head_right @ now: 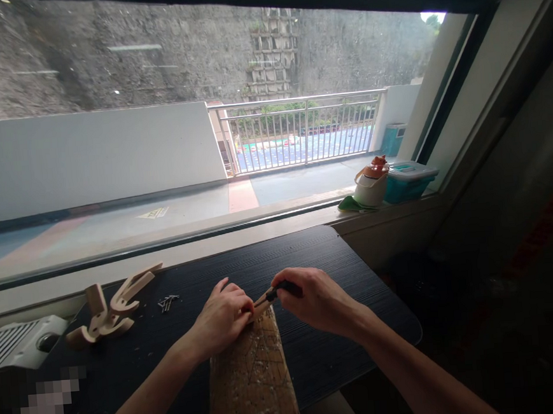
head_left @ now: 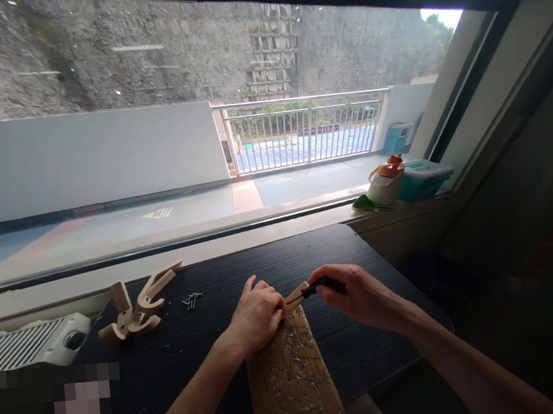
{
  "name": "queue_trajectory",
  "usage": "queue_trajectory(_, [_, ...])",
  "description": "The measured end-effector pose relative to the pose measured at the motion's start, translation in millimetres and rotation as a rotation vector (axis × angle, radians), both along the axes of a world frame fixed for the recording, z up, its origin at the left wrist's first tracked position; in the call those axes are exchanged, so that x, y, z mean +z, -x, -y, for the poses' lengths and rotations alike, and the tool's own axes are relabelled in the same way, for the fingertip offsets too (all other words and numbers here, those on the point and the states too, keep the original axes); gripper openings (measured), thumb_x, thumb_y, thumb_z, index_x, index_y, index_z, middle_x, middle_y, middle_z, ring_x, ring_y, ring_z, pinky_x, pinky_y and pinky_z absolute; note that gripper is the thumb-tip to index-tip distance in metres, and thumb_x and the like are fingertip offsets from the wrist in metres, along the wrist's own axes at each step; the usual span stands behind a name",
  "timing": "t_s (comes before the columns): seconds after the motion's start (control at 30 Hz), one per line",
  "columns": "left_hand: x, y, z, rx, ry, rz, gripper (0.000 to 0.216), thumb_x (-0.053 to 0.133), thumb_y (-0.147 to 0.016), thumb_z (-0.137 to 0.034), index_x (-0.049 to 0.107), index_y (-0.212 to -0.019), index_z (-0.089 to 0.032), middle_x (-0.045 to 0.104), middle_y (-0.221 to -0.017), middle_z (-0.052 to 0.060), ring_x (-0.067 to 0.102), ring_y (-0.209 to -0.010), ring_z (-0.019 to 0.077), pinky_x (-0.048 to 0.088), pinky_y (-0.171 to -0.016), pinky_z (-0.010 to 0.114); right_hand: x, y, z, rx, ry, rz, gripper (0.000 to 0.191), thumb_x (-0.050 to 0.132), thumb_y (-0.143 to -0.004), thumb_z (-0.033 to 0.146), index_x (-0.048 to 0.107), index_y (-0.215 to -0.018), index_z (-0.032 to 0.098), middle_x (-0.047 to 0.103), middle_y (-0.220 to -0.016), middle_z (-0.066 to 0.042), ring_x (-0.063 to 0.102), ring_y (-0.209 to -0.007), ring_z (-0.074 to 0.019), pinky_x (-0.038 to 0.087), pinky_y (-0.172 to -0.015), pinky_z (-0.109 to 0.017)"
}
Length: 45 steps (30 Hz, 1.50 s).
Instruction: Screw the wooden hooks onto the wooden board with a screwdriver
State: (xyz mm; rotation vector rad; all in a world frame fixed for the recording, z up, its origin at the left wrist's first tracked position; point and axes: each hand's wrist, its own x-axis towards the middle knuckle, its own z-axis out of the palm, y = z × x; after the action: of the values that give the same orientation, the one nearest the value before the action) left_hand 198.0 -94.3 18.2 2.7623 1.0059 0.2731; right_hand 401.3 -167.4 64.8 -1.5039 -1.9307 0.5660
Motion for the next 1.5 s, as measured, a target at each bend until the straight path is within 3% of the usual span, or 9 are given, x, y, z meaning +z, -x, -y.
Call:
queue_trajectory(0.3, [-0.5, 0.0, -0.2, 0.005, -0.018, -0.004, 0.021, 0.048, -0.079, -0.016, 0.066, -0.069, -0.021, 0.066, -0.072, 0.001, 0.056, -0.083, 0.0185, 0.022, -0.104, 0.053, -5.5, 12.5, -9.4, 0.065, -0.068, 0.065, 0.02, 0.048, -0.079, 0.019, 0.064, -0.091, 0.019, 0.061, -0.07, 0.002, 0.046, -0.057, -0.0076, 0.033, -0.058, -0.02])
queue_trajectory(0.47, [-0.1, -0.6, -0.1, 0.004, -0.026, -0.008, 0.023, 0.048, -0.08, -0.016, 0.065, -0.067, -0.02, 0.066, -0.07, 0.001, 0.056, -0.082, 0.0182, 0.023, -0.105, 0.052, 3.3, 14.3, -17.3, 0.1, -0.061, 0.181, 0.02, 0.047, -0.08, 0.019, 0.063, -0.092, 0.02, 0.064, -0.077, 0.001, 0.051, -0.063, -0.0095, 0.033, -0.061, -0.021])
queue_trajectory(0.7, [-2.5, -1.1, -3.0, -0.012, -0.045, -0.002, 0.018, 0.052, -0.079, -0.016, 0.065, -0.067, -0.019, 0.067, -0.073, 0.002, 0.058, -0.083, 0.019, 0.025, -0.104, 0.051, 24.6, 30.1, -35.0, 0.322, -0.14, 0.533, 0.019, 0.041, -0.083, 0.018, 0.055, -0.095, 0.018, 0.063, -0.083, -0.003, 0.055, -0.073, -0.0139, 0.032, -0.063, -0.025])
queue_trajectory(0.97, [-2.6, -1.1, -3.1, -0.021, -0.084, 0.038, 0.015, 0.055, -0.077, -0.015, 0.069, -0.077, -0.02, 0.069, -0.089, 0.006, 0.058, -0.094, 0.0241, 0.033, -0.099, 0.048, 29.0, 45.3, -52.0, 0.495, -0.272, 0.687, 0.011, 0.041, -0.082, 0.016, 0.052, -0.087, 0.017, 0.061, -0.078, -0.003, 0.054, -0.072, -0.0136, 0.03, -0.061, -0.026])
queue_trajectory(1.1, [-3.5, -1.0, -4.2, -0.019, -0.08, 0.043, 0.016, 0.054, -0.077, -0.015, 0.069, -0.076, -0.02, 0.071, -0.087, 0.005, 0.058, -0.095, 0.0244, 0.034, -0.099, 0.048, 30.7, 46.8, -54.1, 0.485, -0.205, 0.704, 0.013, 0.04, -0.086, 0.022, 0.051, -0.091, 0.017, 0.063, -0.077, -0.004, 0.055, -0.067, -0.0135, 0.028, -0.056, -0.025])
queue_trajectory(1.3, [-5.2, -0.9, -4.3, -0.003, -0.084, 0.05, 0.014, 0.056, -0.077, -0.015, 0.068, -0.082, -0.019, 0.07, -0.088, 0.006, 0.057, -0.096, 0.0238, 0.031, -0.102, 0.048, 33.1, 50.7, -53.0, 0.336, -0.118, 0.744, 0.021, 0.041, -0.088, 0.031, 0.053, -0.097, 0.016, 0.065, -0.071, -0.004, 0.057, -0.06, -0.015, 0.024, -0.052, -0.025])
queue_trajectory(1.5, [-5.2, -0.9, -4.2, -0.01, -0.084, 0.064, 0.016, 0.053, -0.078, -0.015, 0.067, -0.072, -0.02, 0.07, -0.082, 0.006, 0.057, -0.094, 0.0234, 0.033, -0.1, 0.047, 43.2, 47.8, -52.4, 0.461, -0.164, 0.744, 0.014, 0.045, -0.085, 0.024, 0.057, -0.086, 0.017, 0.066, -0.081, -0.004, 0.06, -0.069, -0.0145, 0.024, -0.052, -0.025])
